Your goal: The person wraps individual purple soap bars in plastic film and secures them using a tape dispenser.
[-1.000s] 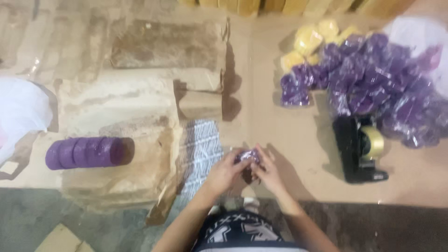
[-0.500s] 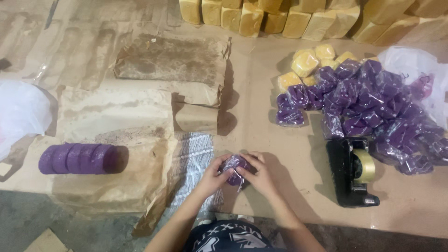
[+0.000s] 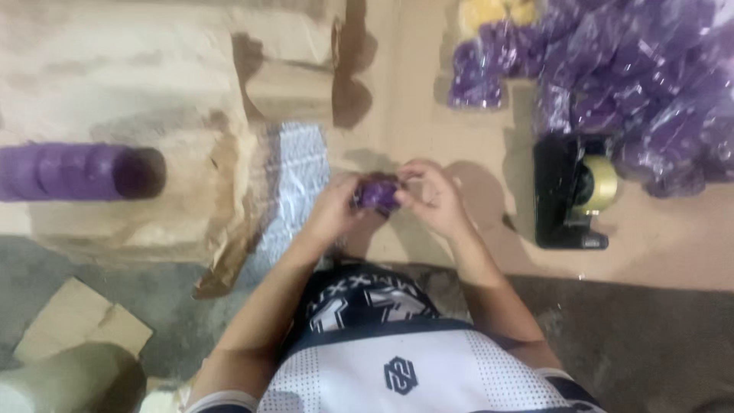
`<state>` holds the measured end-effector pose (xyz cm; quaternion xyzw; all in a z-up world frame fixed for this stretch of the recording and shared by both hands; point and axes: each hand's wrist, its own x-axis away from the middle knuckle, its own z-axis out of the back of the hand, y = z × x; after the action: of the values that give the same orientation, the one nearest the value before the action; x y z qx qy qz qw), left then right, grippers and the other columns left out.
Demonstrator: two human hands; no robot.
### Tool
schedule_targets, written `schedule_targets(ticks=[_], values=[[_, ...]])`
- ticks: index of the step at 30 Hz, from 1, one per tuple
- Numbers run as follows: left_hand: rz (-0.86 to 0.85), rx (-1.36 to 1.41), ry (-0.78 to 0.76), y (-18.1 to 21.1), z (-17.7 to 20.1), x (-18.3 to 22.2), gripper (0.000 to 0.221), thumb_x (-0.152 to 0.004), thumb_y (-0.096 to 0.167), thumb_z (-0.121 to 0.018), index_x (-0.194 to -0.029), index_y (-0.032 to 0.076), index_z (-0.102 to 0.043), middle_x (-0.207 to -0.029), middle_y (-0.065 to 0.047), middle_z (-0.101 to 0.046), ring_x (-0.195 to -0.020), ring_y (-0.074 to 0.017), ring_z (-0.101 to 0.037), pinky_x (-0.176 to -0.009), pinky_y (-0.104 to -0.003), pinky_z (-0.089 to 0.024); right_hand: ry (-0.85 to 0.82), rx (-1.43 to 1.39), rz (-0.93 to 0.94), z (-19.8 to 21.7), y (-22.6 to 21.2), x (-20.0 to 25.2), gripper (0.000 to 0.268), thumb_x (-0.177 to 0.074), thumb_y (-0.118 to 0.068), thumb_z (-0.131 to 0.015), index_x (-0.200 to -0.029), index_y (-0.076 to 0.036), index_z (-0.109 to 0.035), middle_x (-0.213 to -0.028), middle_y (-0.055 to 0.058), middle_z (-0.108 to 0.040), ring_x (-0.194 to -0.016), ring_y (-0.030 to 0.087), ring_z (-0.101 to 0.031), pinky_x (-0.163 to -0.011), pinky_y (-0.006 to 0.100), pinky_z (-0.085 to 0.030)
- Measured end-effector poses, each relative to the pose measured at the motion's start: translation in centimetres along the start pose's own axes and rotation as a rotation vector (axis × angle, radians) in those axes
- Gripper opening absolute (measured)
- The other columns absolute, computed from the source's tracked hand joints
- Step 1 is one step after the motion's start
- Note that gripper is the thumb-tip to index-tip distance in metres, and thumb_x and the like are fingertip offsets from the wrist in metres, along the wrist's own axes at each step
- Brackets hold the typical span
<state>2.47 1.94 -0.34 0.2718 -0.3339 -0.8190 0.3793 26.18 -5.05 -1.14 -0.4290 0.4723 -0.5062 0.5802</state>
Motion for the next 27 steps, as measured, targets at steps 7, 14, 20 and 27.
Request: schedule_targets(ticks=[7, 14, 20, 27], values=[[0.252, 0.267, 0.098, -0.5, -2.0, 2.4, 0.058, -0.084, 0.011, -0.081, -0.126, 0.0, -0.043, -0.119, -0.017, -0.066, -0.11, -0.0314, -0.072, -0.093, -0.036, -0.059, 0.079, 0.113, 0.029, -1.8, 2.4, 4.0, 0.051, -0.081, -0.013, -0.085, -0.124, -0.004, -0.058, -0.134, 0.011, -0.059, -0.124, 0.023, -0.06, -0.099, 0.035, -0.056], [-0.001, 0.281, 0.115, -0.2, -2.3, 3.3, 0.036, -0.087, 0.001, -0.073, -0.122, 0.005, -0.065, -0.144, -0.021, -0.059, -0.132, -0.0384, -0.06, -0.107, -0.042, -0.051, 0.2, 0.56, 0.382, -3.0, 2.3, 2.0, 0.03, -0.088, -0.013, -0.083, -0.118, -0.013, -0.077, -0.113, 0.006, -0.069, -0.105, 0.023, -0.066, -0.089, 0.036, -0.058], [-0.148, 0.009, 0.042, 0.6, -1.4, 2.6, 0.037, -0.085, 0.009, -0.076, -0.122, 0.013, -0.076, -0.146, -0.017, -0.06, -0.126, -0.0374, -0.059, -0.107, -0.044, -0.047, 0.025, 0.639, 0.467, -1.2, -0.8, 1.4, 0.029, -0.092, -0.024, -0.078, -0.119, -0.017, -0.073, -0.11, 0.006, -0.069, -0.104, 0.026, -0.067, -0.09, 0.038, -0.056], [-0.139, 0.025, 0.077, 1.2, -0.7, 2.7, 0.053, -0.076, 0.014, -0.081, -0.128, 0.007, -0.069, -0.133, -0.017, -0.062, -0.118, -0.0374, -0.06, -0.1, -0.044, -0.048, 0.295, -0.017, -0.223, -3.5, 2.4, 4.0, 0.06, -0.079, -0.015, -0.087, -0.13, -0.011, -0.056, -0.111, 0.008, -0.065, -0.099, 0.019, -0.065, -0.081, 0.032, -0.058]])
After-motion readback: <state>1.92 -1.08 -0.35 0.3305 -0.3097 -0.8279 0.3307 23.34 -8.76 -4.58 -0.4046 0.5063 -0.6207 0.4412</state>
